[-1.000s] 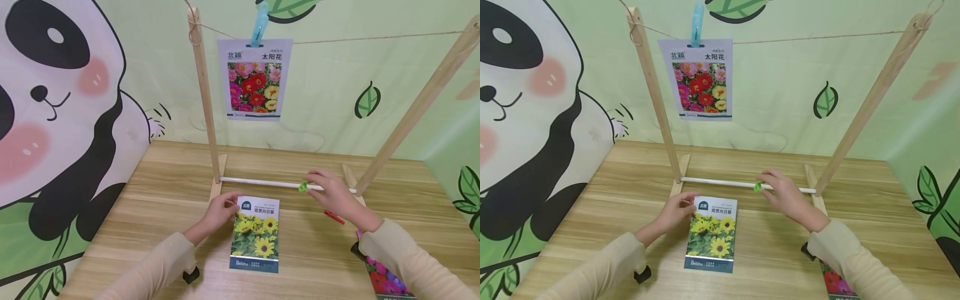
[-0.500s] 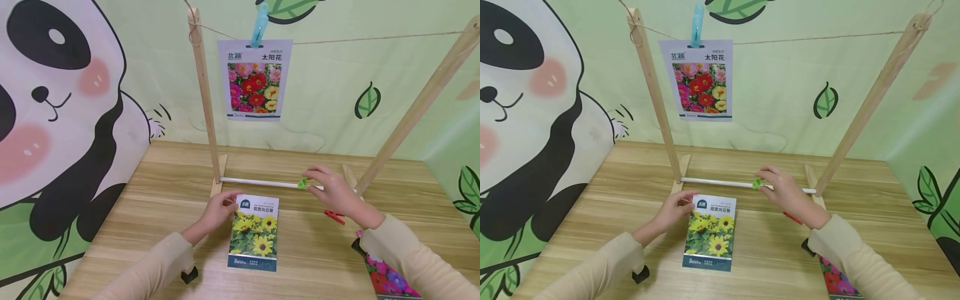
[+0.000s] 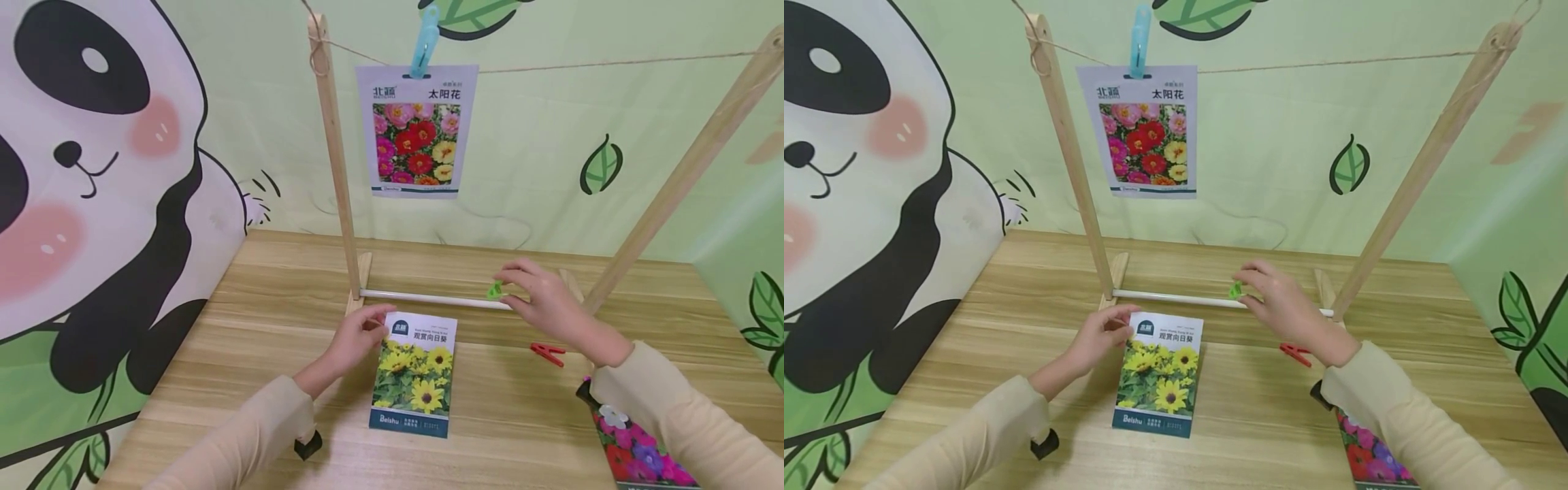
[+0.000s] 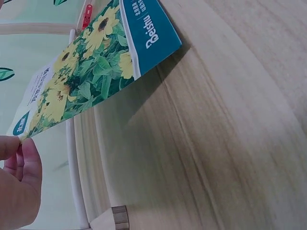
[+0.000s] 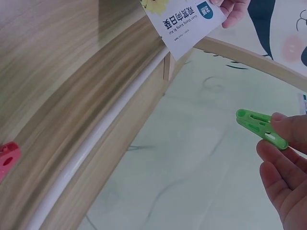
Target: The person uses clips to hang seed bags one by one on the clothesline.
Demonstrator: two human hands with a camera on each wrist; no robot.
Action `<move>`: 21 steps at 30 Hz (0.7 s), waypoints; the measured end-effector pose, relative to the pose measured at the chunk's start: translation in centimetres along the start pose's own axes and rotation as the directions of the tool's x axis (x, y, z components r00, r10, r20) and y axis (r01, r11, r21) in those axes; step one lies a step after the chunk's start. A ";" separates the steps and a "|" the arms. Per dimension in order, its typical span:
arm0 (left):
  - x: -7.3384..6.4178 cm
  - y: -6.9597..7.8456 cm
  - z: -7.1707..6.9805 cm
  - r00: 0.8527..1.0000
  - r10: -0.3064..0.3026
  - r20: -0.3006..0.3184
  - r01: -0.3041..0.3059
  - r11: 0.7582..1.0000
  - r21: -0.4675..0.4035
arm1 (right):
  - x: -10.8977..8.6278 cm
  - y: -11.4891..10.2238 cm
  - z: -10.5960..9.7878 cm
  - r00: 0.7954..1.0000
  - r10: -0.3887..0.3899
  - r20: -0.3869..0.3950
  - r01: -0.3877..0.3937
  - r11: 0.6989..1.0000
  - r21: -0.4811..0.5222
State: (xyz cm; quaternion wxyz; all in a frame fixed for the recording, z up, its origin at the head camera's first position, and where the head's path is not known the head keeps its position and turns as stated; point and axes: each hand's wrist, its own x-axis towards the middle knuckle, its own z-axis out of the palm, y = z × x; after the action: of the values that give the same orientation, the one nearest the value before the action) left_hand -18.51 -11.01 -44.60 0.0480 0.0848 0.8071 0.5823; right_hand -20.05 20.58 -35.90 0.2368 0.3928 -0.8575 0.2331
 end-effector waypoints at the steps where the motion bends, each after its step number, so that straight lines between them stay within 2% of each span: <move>1: 0.0 0.1 -0.1 1.000 -0.002 0.004 0.002 1.000 -0.001 | 0.1 0.0 0.0 1.000 -0.008 -0.008 0.008 1.000 -0.007; 15: 0.4 0.6 -0.8 0.999 0.036 0.014 -0.035 0.999 -0.010 | 1.1 -0.3 -0.8 1.000 0.011 0.009 -0.011 0.999 -0.030; 21: 0.6 0.9 -1.1 0.999 0.036 0.016 -0.036 0.999 -0.009 | 1.5 -0.3 -0.9 1.000 -0.012 -0.009 0.011 1.000 -0.023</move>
State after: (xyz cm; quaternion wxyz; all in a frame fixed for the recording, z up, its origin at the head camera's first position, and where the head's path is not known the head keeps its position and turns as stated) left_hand -19.19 -11.66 -43.39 0.0447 0.1037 0.8024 0.5861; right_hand -20.50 20.07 -34.26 0.2466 0.3940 -0.8567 0.2236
